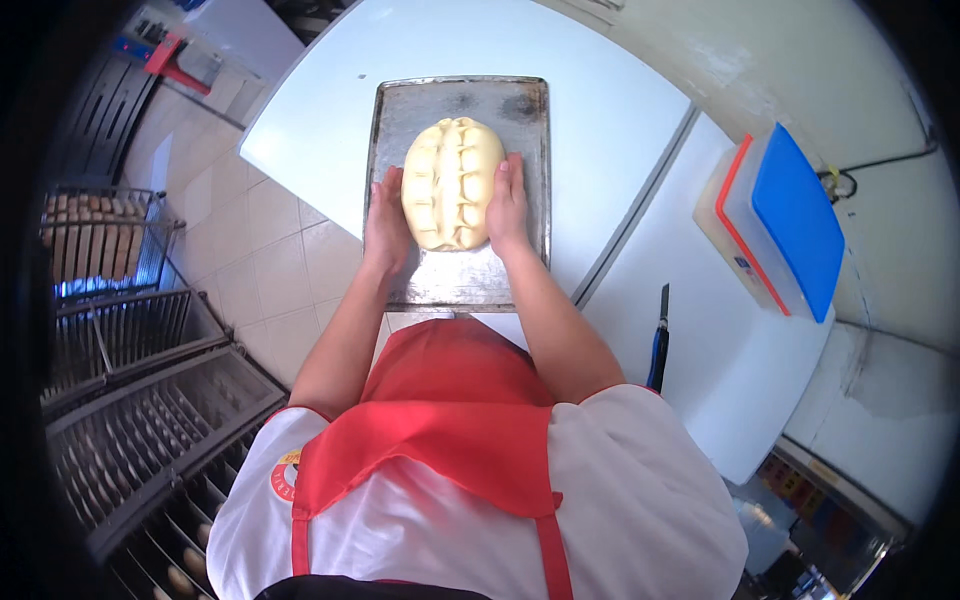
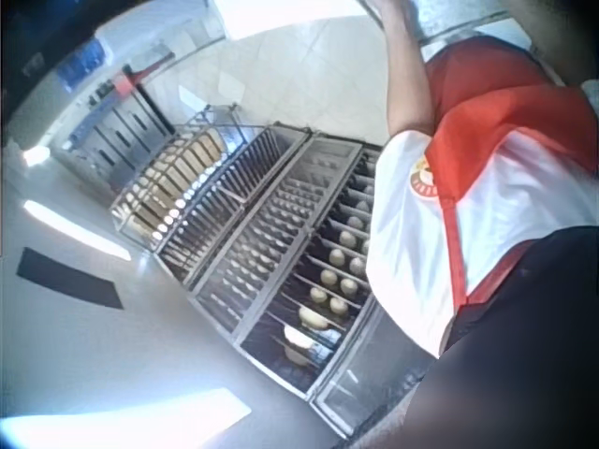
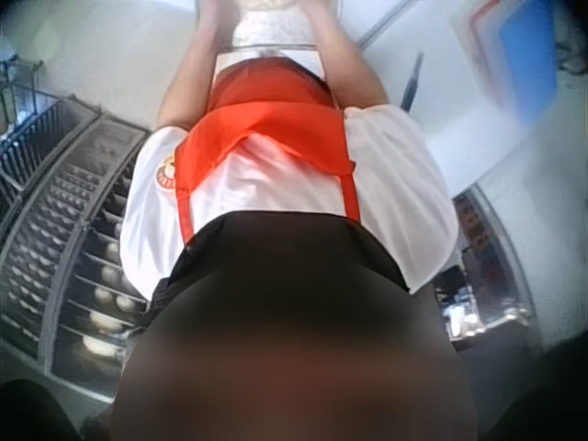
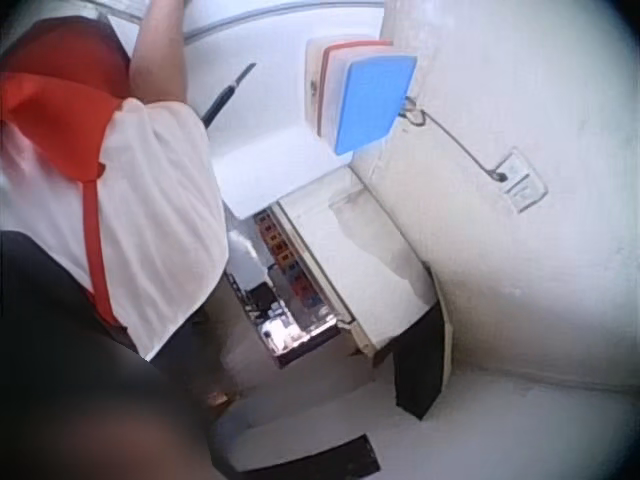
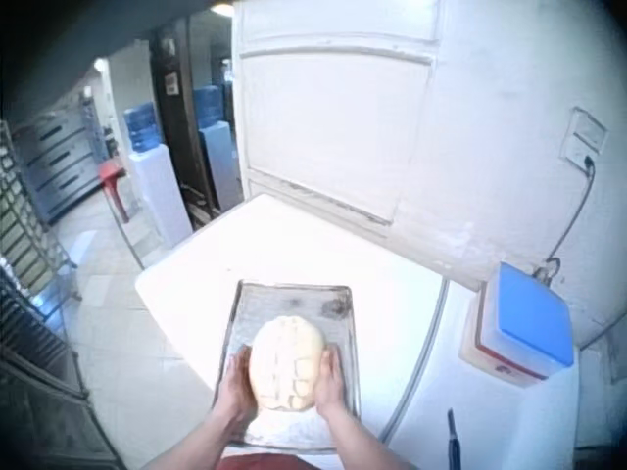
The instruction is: The person scores round dough balls on metal trays using a small blade and their fingers, then slides the trays into a rack in a bakery.
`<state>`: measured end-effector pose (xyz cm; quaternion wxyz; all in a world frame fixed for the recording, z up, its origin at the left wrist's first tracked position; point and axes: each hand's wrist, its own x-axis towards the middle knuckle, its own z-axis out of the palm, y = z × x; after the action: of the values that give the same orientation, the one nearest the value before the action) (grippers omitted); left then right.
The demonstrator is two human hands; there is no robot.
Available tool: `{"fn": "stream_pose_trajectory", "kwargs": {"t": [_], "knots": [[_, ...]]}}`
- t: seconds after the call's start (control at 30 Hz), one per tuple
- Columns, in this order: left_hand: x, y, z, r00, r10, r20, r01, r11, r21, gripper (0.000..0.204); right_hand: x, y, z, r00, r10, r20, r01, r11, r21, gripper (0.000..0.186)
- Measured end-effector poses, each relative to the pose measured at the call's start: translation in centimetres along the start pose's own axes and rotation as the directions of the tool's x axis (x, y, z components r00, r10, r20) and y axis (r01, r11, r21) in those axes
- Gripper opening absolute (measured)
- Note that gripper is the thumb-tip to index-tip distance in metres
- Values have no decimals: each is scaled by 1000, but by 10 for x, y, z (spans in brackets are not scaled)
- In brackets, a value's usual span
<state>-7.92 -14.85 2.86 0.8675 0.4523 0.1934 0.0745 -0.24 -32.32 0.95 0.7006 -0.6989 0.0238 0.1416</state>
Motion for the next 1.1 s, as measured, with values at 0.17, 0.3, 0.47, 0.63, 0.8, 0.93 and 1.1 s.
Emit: {"fn": "stream_pose_trajectory", "kwargs": {"t": [0.17, 0.3, 0.47, 0.63, 0.8, 0.93, 1.1], "knots": [[2, -10, -13, 996, 87, -14, -85, 994, 73, 75, 3, -10, 1, 993, -58, 103, 52, 997, 60, 57], [-79, -10, -31, 768, 308, -562, -6, 881, 474, 66, 21, -9, -56, 963, -220, -157, 192, 965, -177, 51], [-165, -17, -12, 569, -691, -447, 524, 723, -451, 45, 62, 22, -110, 982, -70, -173, 7, 940, -341, 46], [-158, -76, -23, 788, -556, -263, 488, 826, -284, 40, 66, 4, -95, 994, -72, -76, 13, 803, -596, 49], [-152, -55, -27, 869, -274, -411, 182, 951, -250, 23, 94, 4, -101, 964, 262, 47, -250, 952, -176, 43], [-146, -26, -81, 960, -98, -263, 48, 981, -190, 24, 78, 3, -78, 831, 361, 424, -483, 847, 225, 31], [-152, 30, -181, 979, 34, -200, -91, 955, -283, 32, 32, -29, -22, 782, 170, 599, -462, 803, 375, 35]]}}
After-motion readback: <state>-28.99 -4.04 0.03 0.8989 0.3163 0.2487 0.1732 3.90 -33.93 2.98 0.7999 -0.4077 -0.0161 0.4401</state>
